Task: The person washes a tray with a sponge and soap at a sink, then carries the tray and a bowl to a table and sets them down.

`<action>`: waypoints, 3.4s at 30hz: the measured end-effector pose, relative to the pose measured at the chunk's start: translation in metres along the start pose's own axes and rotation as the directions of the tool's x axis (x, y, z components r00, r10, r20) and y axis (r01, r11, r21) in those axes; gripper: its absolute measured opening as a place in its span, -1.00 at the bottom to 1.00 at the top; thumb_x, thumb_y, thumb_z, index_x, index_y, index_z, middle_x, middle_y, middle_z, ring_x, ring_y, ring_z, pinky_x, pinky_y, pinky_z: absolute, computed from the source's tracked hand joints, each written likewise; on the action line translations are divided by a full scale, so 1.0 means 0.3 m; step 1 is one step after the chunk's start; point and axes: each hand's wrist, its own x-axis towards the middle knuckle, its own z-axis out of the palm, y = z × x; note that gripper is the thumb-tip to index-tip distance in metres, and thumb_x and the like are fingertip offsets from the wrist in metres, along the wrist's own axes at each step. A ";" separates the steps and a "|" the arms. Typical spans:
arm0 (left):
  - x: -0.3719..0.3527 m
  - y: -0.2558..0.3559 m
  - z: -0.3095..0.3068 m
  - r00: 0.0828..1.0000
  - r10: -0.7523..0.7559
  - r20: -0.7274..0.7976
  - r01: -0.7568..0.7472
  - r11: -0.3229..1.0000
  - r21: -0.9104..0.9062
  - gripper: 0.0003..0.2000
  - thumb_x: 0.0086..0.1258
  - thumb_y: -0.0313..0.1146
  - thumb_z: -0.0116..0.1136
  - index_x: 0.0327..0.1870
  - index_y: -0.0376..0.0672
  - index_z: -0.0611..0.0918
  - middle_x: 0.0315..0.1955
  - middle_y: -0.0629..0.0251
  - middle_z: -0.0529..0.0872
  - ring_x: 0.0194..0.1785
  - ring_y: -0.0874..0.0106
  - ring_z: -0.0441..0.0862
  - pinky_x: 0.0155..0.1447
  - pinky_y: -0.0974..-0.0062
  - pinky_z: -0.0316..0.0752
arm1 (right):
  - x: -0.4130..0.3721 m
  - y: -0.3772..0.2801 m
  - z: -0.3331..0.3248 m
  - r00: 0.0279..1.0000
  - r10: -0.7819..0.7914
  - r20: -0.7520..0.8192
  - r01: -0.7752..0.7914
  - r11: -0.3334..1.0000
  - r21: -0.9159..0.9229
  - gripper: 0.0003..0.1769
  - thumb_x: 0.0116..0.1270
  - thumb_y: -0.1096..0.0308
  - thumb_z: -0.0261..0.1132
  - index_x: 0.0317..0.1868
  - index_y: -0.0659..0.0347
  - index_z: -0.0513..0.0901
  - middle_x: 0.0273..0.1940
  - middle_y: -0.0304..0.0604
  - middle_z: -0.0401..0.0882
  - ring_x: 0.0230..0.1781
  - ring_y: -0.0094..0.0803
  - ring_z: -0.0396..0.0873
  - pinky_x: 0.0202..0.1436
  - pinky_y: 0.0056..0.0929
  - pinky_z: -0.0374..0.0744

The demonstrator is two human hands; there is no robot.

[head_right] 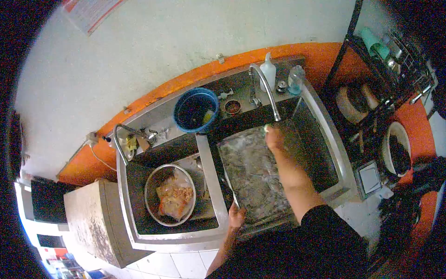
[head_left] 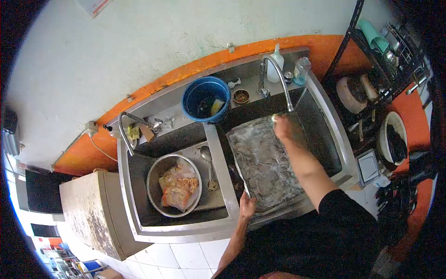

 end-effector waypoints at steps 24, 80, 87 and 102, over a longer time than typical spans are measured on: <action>-0.028 0.050 -0.010 0.991 -0.135 -0.012 0.136 0.989 0.062 -0.53 0.08 -0.58 -0.16 0.12 -0.30 0.32 -0.16 0.26 0.54 -0.15 0.47 0.46 -0.14 0.58 0.37 | -0.104 -0.081 -0.032 0.932 -0.332 0.143 0.324 0.943 0.079 -0.78 0.02 0.52 0.14 -0.29 0.13 0.61 -0.35 -0.08 0.55 -0.18 -0.15 0.44 -0.14 -0.23 0.40; 0.027 0.001 0.001 0.997 0.026 -0.068 -0.021 0.997 0.078 -0.49 0.02 -0.65 -0.19 0.13 -0.33 0.29 -0.08 0.19 0.49 -0.04 0.38 0.43 0.05 0.54 0.28 | -0.555 0.125 -0.395 0.370 0.077 0.926 0.509 0.817 -0.272 -0.76 -0.08 0.48 0.16 -0.32 0.25 0.61 -0.29 0.05 0.55 -0.22 -0.04 0.53 -0.18 -0.20 0.48; 0.028 0.012 -0.017 0.996 -0.008 -0.091 0.022 0.988 0.156 -0.50 0.02 -0.61 -0.18 0.11 -0.32 0.31 -0.10 0.20 0.50 -0.08 0.38 0.45 0.00 0.54 0.31 | -0.572 0.049 -0.324 0.277 -0.077 0.958 0.140 0.989 0.039 -0.72 -0.10 0.41 0.17 -0.31 0.28 0.61 -0.33 0.05 0.59 -0.28 -0.10 0.56 -0.21 -0.26 0.50; 0.016 0.024 -0.001 0.996 0.057 -0.064 -0.053 0.996 0.075 -0.50 0.04 -0.61 -0.15 0.13 -0.33 0.29 -0.06 0.14 0.49 0.02 0.36 0.41 0.10 0.52 0.25 | -0.514 0.131 -0.354 0.404 -0.047 0.913 0.203 0.978 -0.040 -0.77 -0.07 0.37 0.23 -0.37 0.30 0.59 -0.35 0.09 0.57 -0.31 -0.10 0.56 -0.27 -0.28 0.50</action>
